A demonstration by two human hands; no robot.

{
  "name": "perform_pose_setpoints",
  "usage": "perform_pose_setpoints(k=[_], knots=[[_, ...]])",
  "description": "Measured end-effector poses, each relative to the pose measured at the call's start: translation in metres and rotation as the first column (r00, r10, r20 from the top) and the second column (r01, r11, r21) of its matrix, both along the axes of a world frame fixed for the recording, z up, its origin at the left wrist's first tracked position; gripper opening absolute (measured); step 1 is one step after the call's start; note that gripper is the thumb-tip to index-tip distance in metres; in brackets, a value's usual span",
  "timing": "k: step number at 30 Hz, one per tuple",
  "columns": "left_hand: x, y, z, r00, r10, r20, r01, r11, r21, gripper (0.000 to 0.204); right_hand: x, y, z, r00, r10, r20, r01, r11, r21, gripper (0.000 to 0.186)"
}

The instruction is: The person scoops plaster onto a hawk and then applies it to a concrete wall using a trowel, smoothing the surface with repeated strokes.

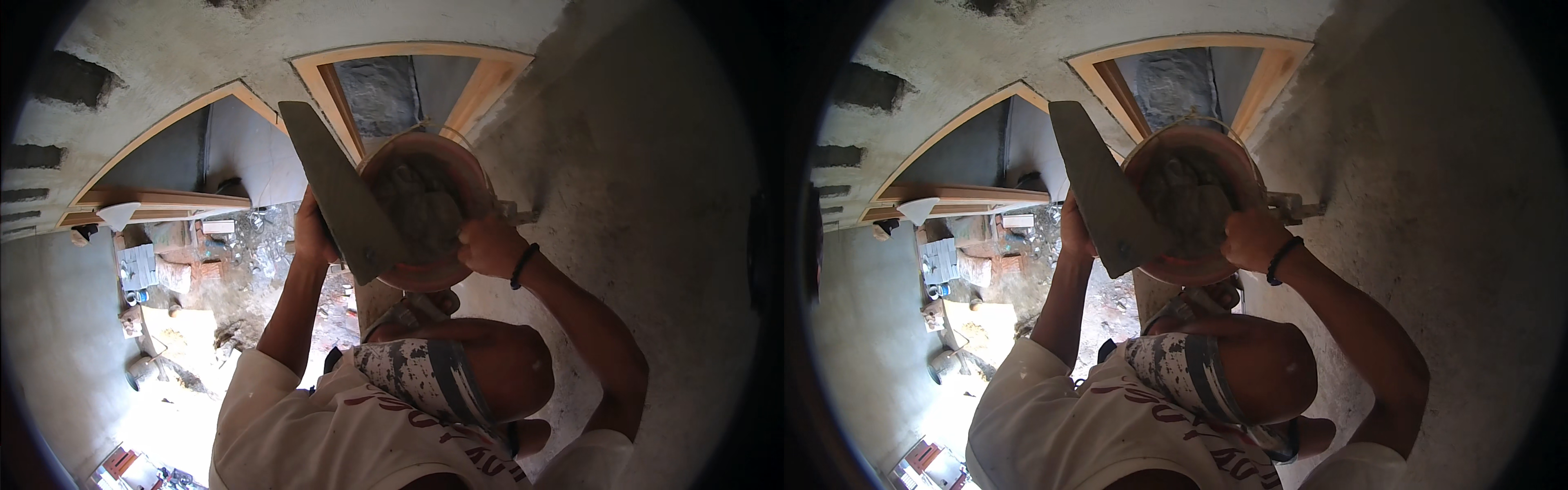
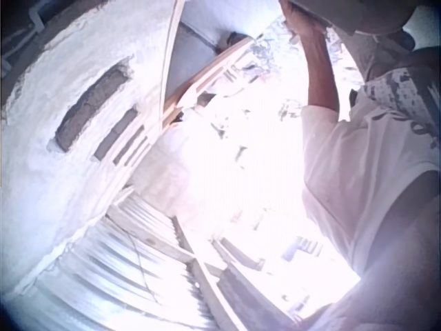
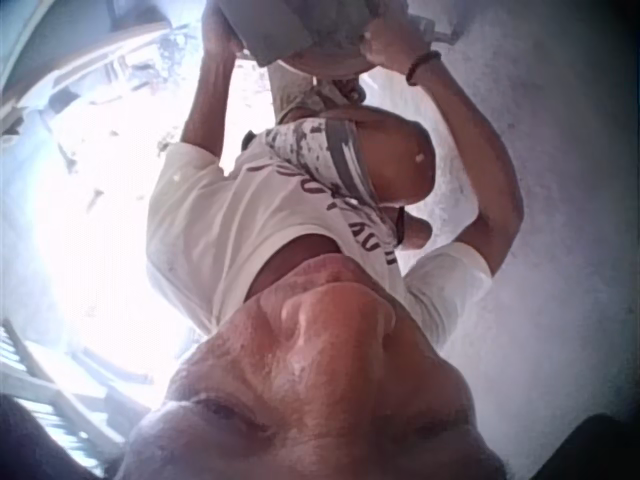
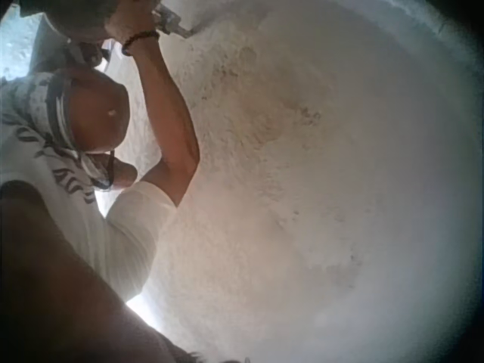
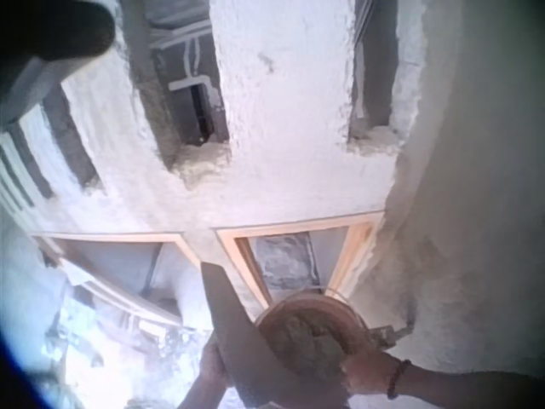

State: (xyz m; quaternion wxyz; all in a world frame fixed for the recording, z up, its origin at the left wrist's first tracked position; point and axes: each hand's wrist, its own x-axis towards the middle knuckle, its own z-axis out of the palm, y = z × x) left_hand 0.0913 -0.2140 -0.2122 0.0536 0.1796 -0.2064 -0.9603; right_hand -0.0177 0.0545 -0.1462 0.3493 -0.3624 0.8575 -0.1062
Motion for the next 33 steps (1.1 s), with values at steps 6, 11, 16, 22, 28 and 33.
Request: perform_pose_setpoints(k=[6,11,16,22,28,33], knots=[[-0.001,0.004,0.000,1.000,0.000,-0.012,0.000,1.000,-0.005,0.044,0.005,0.002,-0.015,0.959,-0.024,0.281,0.074,0.983,-0.170,0.019],[0.000,0.002,0.000,0.999,0.011,0.037,-0.010,1.000,-0.003,0.043,0.015,-0.007,-0.013,0.801,-0.332,0.499,0.405,0.913,-0.043,0.019],[0.006,-0.003,0.001,1.000,0.019,-0.020,-0.018,1.000,0.025,0.043,0.014,0.003,0.001,0.706,-0.398,0.585,0.511,0.859,-0.032,0.027],[0.026,0.004,0.013,1.000,0.009,-0.006,-0.008,1.000,0.024,0.048,0.020,0.024,-0.001,0.663,-0.433,0.611,0.596,0.799,-0.080,0.042],[0.044,0.016,0.001,0.991,0.111,0.081,-0.108,0.993,-0.037,0.048,0.029,0.045,-0.002,0.587,-0.471,0.658,0.690,0.716,-0.104,0.050],[0.034,0.033,-0.005,0.986,0.156,0.063,-0.153,0.987,-0.046,0.046,0.030,0.054,0.031,0.550,-0.501,0.668,0.752,0.646,-0.134,0.051]])
